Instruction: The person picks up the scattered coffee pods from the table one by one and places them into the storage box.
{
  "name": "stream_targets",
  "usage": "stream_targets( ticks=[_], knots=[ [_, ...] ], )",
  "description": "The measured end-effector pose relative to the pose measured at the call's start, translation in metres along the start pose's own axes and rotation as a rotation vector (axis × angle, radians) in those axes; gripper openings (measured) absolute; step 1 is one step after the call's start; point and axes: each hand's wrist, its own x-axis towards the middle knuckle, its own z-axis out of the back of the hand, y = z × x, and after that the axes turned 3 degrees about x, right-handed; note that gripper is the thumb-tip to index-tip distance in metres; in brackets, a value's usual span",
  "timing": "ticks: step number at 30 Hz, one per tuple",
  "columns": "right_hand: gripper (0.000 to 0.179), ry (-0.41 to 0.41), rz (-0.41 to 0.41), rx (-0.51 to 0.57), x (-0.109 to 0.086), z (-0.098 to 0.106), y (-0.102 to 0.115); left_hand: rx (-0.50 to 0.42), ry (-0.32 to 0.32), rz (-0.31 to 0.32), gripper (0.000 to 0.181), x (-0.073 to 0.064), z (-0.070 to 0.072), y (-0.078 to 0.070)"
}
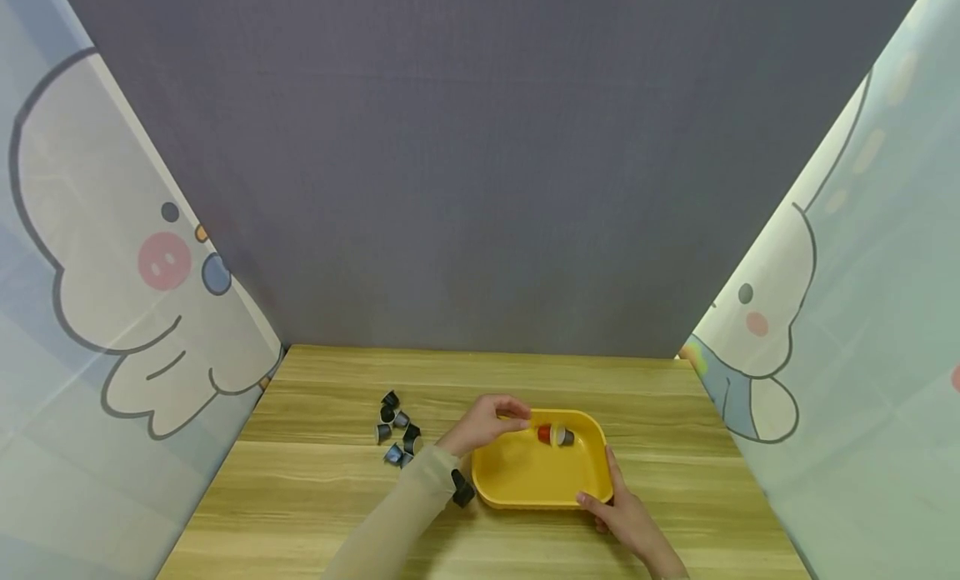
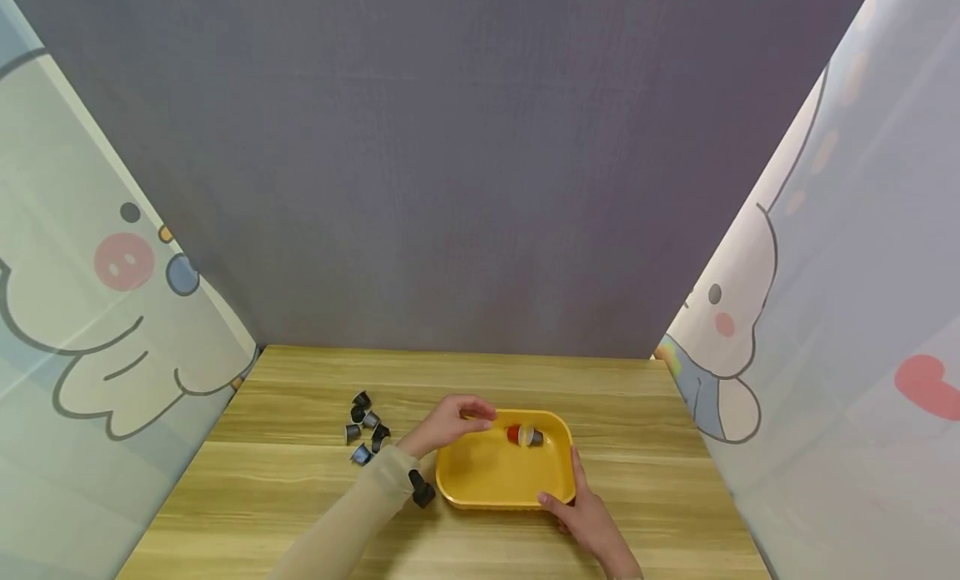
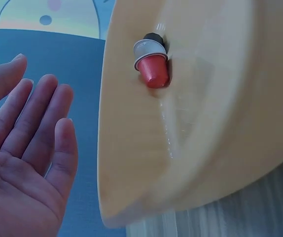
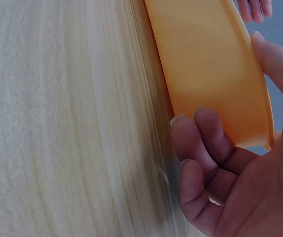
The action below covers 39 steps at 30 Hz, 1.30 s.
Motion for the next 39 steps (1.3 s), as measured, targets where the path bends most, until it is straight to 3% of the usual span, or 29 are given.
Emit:
stream_targets(
  ticks=[14,21,29,34,39],
  knots=[
    [0.103,-0.007,0.013,-0.030,-0.001,0.001,-0.001,-0.135,-0.053,-0.003,0.019,-0.019,0.000,0.011],
    [0.103,-0.004,0.013,-0.035,0.000,0.000,-0.001,-0.163,-0.095,0.022,0.021,-0.032,0.007,0.015],
    [0.103,-0.004,0.015,-0.033,0.001,0.001,-0.001,-0.088,-0.195,-0.015,0.024,-0.048,0.028,0.016],
    [0.103,0.001,0.021,-0.025,0.001,0.001,-0.001,-0.027,-0.283,0.005,0.026,-0.063,0.045,0.013],
    [0.103,-0.001,0.016,-0.031,0.001,0.001,-0.001,-0.026,-0.380,0.030,0.022,-0.081,0.057,0.024]
  ],
)
